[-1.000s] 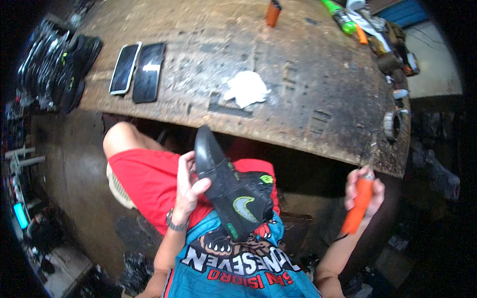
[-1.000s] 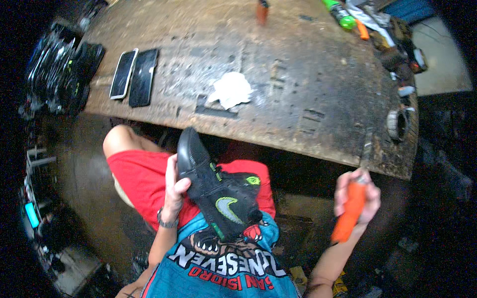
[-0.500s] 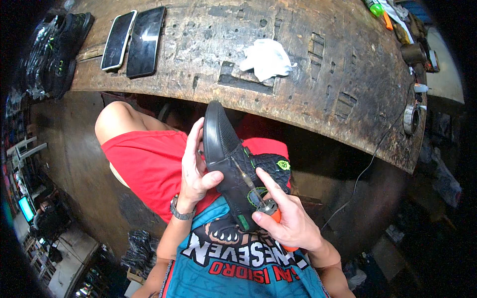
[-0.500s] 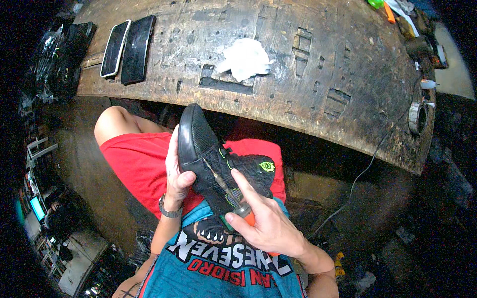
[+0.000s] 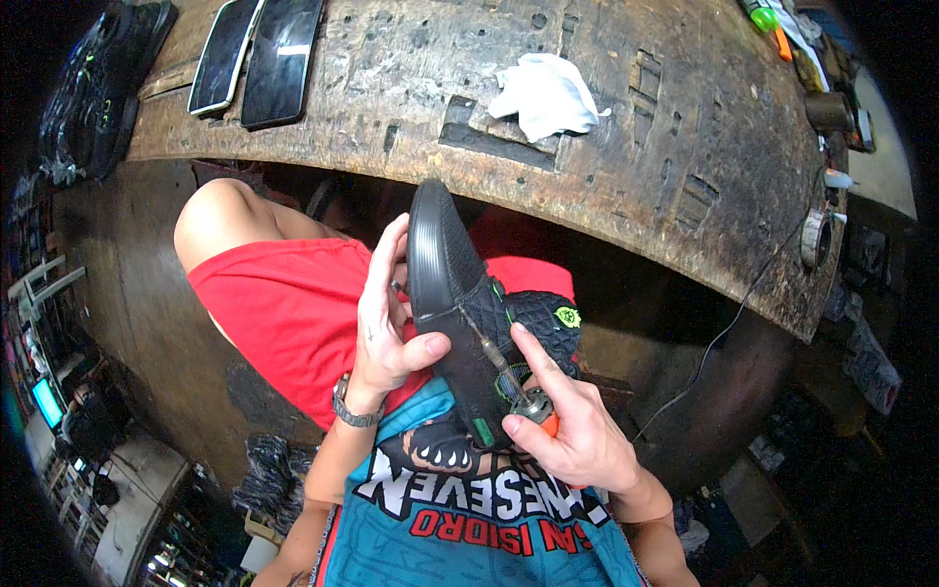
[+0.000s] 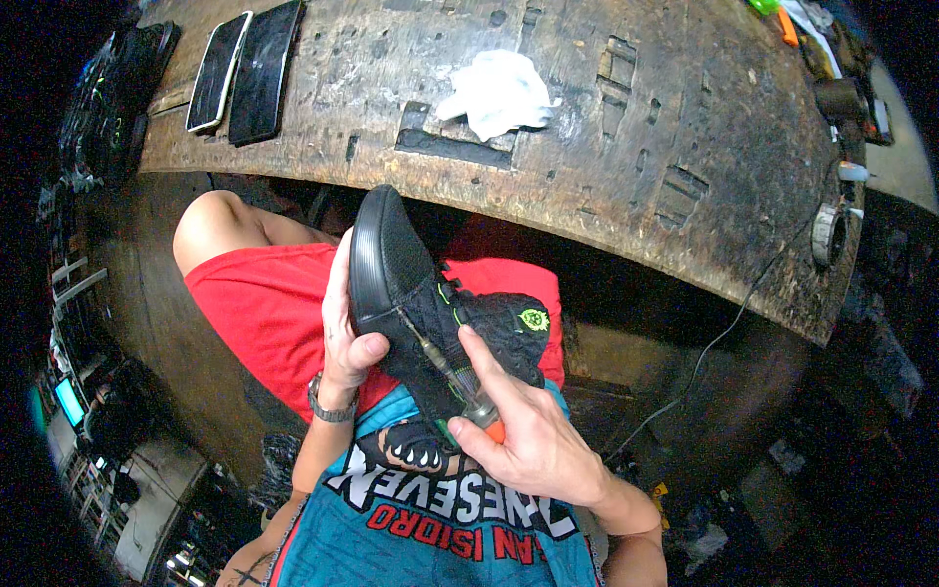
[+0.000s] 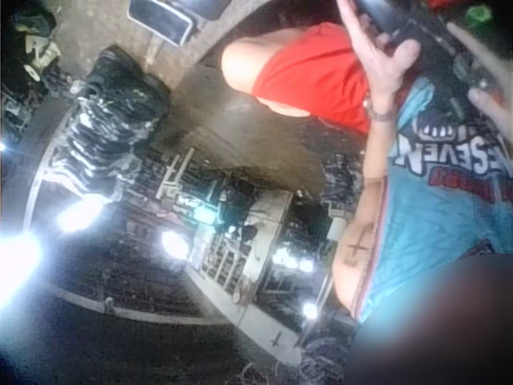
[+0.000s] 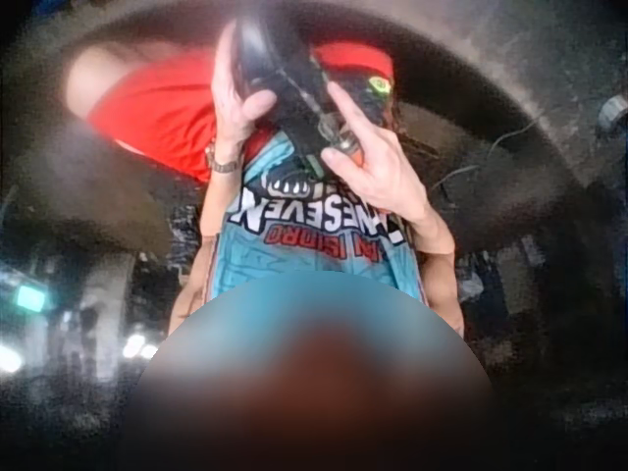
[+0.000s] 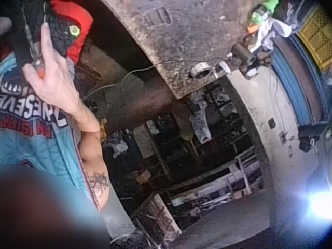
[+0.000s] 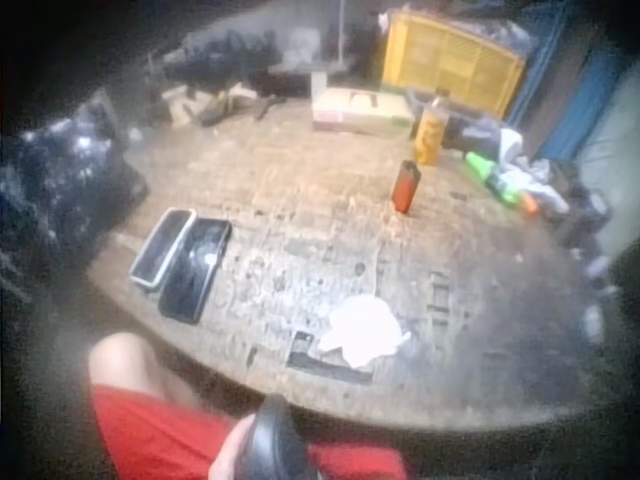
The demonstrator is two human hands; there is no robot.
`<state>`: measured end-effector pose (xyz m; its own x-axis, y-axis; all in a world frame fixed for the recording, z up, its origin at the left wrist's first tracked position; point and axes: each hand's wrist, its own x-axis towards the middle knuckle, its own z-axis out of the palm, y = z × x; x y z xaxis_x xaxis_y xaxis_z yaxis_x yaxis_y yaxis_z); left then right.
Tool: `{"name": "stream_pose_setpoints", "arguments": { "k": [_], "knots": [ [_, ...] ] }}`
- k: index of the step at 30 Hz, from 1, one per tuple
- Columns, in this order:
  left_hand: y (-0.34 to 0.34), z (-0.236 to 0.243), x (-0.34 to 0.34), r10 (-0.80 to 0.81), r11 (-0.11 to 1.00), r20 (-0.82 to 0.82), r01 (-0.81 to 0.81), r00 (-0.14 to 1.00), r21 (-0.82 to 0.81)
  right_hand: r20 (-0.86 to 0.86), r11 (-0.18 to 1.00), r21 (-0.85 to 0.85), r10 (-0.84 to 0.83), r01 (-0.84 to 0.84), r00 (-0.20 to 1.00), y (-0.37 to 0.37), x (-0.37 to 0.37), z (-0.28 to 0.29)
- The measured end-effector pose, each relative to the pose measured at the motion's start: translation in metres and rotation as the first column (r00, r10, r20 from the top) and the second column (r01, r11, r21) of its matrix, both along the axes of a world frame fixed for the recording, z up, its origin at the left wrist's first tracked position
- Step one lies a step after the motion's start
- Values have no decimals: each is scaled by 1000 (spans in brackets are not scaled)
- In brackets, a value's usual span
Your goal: The person cleans a black sneaker with a white cloth, then uses a rotary tool to grind the sole and side of the shoe. They wipe the shoe again and continue grinding different areas of the sole and upper.
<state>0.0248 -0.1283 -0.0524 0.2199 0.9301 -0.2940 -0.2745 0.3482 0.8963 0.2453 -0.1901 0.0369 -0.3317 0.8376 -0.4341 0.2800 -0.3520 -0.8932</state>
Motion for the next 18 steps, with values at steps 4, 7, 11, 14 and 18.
{"name": "stream_pose_setpoints", "arguments": {
  "k": [4,7,11,14,18],
  "knots": [
    [0,0,0,6,1000,8,-6,1000,1,7,999,-38,27,-27,1000,0,2,0],
    [1,-2,0,2,1000,-10,-2,1000,17,7,999,-40,36,-35,999,0,4,0],
    [1,-2,1,13,1000,-11,-12,1000,17,1,999,-23,26,-26,1000,0,2,-2],
    [1,-1,1,2,1000,9,-2,1000,5,5,999,43,18,-19,1000,0,0,-3],
    [1,0,1,1,1000,3,-1,1000,-1,18,999,-23,40,-39,999,1,2,1]
  ]
}}
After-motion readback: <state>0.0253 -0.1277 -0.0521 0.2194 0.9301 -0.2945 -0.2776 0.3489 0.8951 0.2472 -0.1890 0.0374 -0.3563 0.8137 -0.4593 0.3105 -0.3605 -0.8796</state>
